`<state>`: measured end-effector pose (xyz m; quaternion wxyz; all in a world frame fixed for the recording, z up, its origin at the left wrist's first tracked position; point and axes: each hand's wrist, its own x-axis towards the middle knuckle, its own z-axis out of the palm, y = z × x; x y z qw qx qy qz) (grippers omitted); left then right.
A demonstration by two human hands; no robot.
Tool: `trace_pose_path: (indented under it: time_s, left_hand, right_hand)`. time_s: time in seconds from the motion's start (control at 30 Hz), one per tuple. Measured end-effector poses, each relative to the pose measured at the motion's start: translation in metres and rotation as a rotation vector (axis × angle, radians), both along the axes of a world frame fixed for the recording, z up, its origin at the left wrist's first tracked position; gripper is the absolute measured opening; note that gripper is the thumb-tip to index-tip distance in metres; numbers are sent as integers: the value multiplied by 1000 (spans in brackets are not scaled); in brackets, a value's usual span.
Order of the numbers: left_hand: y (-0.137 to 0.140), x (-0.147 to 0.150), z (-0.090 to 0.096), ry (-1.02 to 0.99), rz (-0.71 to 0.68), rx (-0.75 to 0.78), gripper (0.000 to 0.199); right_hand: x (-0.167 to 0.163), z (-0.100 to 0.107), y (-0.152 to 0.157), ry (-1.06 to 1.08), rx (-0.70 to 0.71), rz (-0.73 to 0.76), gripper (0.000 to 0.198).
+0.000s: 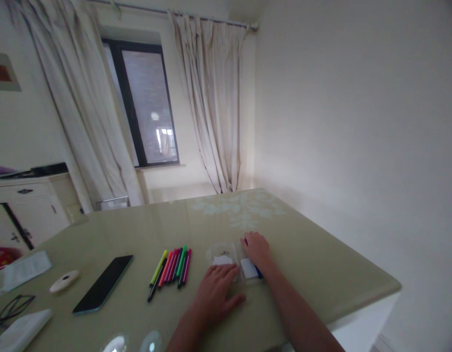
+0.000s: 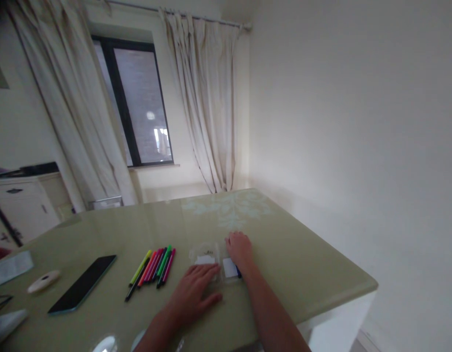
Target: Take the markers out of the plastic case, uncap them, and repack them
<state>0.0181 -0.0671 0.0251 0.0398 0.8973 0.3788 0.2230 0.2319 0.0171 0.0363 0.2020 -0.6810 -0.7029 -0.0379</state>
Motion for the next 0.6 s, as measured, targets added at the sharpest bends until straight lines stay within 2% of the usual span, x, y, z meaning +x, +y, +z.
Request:
trace_pose_path:
  time_s: [0.17,0.3,0.5,0.6]
  left_hand:
    - [-3,2,0,1,66,-117,39]
    - [-2,-1,1,-16,73,-150,39]
    - [-1,-2,1,-37,72,-171,39]
    - [0,-2,0,-41,79,-181,39]
  right_hand:
    - [1,-1,2,69,25,67,30]
    - [3,-2,5,169,43,88,35]
    - [8,-3,6,673,176,329,39]
    - [12,1,5,737,191,337,48]
